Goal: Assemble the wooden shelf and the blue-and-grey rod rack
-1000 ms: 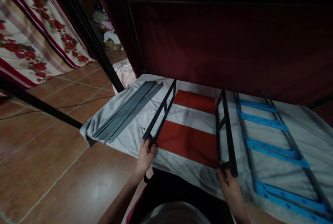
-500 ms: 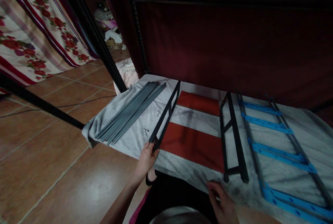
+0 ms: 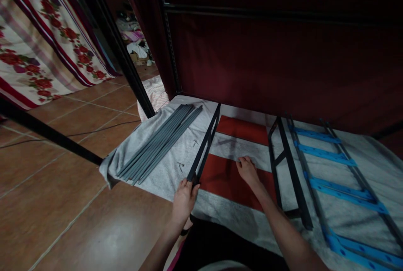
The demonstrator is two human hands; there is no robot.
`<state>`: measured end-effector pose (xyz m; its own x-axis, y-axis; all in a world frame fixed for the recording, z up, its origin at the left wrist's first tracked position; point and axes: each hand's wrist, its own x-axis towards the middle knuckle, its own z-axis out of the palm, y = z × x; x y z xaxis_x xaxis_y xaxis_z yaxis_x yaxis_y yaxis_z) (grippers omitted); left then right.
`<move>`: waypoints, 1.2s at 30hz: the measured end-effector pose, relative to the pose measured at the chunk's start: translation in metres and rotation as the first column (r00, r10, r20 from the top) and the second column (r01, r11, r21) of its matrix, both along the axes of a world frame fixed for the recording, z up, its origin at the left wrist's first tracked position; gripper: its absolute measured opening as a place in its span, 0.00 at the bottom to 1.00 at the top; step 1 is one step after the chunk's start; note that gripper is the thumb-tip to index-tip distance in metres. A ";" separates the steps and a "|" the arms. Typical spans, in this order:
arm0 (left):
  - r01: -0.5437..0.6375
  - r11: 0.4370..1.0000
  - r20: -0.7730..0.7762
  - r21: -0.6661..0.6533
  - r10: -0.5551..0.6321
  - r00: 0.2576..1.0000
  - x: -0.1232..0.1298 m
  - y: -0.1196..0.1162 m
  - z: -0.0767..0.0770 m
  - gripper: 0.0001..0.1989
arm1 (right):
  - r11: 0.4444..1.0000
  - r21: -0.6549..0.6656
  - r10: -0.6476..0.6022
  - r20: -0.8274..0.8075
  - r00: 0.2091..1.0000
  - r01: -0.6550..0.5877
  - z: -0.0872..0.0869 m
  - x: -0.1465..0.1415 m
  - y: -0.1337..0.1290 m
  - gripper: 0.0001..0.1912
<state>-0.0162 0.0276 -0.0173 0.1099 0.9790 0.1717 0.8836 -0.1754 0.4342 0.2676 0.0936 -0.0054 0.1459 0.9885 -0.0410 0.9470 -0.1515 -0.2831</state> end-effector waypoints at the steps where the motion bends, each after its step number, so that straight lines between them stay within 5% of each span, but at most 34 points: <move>1: -0.007 1.000 -0.020 0.008 0.007 1.000 0.000 0.000 -0.001 0.15 | 0.999 -0.028 0.015 0.026 1.000 -0.014 0.000 -0.001 0.001 0.17; 8: -0.026 1.000 -0.075 0.013 0.027 0.997 0.002 0.000 -0.005 0.14 | 0.988 -0.106 0.115 0.024 0.993 -0.112 0.010 0.001 0.003 0.17; 18: -0.033 0.998 -0.071 0.049 0.036 0.997 0.006 0.001 -0.006 0.16 | 0.983 -0.159 0.083 -0.075 0.994 -0.094 0.049 0.005 0.014 0.14; 29: 0.034 0.999 0.061 0.004 -0.034 0.998 -0.005 0.008 -0.005 0.15 | 0.987 0.069 0.152 -0.115 0.982 -0.144 0.107 -0.016 -0.056 0.13; 36: 0.038 0.999 0.063 -0.034 -0.036 0.997 -0.005 0.008 -0.005 0.14 | 0.978 0.137 0.169 -0.090 0.981 -0.156 0.113 -0.021 -0.084 0.12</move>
<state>-0.0208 0.0358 -0.0221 0.1367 0.9800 0.1447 0.8478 -0.1914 0.4946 0.2463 0.0100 0.1076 -0.0155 0.9965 0.0819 0.9216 0.0460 -0.3854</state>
